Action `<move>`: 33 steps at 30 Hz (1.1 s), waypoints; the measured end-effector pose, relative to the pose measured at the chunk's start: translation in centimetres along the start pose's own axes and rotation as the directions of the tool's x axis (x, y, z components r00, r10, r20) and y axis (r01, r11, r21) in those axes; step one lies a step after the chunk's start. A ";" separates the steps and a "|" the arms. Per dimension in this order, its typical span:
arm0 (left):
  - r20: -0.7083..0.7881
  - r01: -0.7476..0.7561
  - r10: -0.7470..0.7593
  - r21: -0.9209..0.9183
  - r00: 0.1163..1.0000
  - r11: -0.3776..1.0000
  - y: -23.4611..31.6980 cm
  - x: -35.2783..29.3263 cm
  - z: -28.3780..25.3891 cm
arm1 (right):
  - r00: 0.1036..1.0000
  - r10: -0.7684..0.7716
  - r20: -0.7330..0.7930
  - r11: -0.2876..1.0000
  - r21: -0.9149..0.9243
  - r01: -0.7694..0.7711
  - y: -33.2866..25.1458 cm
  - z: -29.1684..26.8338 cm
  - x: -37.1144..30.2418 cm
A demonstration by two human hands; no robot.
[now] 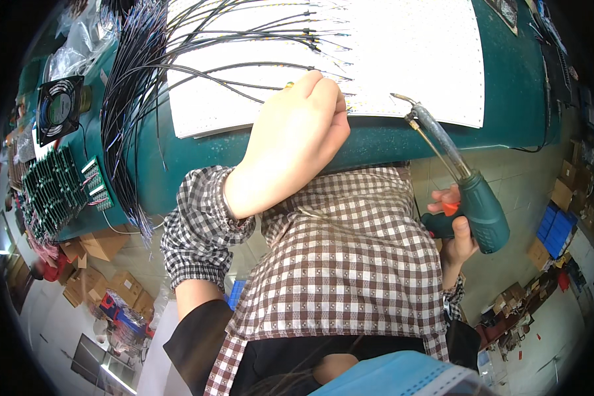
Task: The person uses a soldering iron to attach black wires to a large white LED panel on a green workbench. They systematically solder multiple connection points along the panel's edge, handling the wires and tool with both hands.
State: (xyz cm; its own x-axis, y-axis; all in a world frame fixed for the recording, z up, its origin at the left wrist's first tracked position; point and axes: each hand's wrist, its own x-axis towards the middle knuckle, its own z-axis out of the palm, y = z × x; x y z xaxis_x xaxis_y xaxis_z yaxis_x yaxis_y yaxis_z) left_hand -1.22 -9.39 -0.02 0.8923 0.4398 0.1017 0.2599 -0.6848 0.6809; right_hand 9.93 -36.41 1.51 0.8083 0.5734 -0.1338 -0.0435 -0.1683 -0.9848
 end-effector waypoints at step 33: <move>-0.404 -0.184 -0.024 -0.469 0.915 0.864 2.0 -1.1 1.6 | 0.985 -0.107 0.132 0.990 0.103 0.094 -3.3 10.0 7.9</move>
State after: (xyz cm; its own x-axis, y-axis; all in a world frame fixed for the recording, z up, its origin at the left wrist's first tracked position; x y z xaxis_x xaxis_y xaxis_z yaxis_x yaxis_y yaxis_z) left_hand -1.11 -12.15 0.04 0.6609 0.6533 0.3692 -0.1132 -0.3996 0.9097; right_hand 10.59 -23.26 2.59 0.7236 0.6890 -0.0413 -0.0281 -0.0304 -0.9991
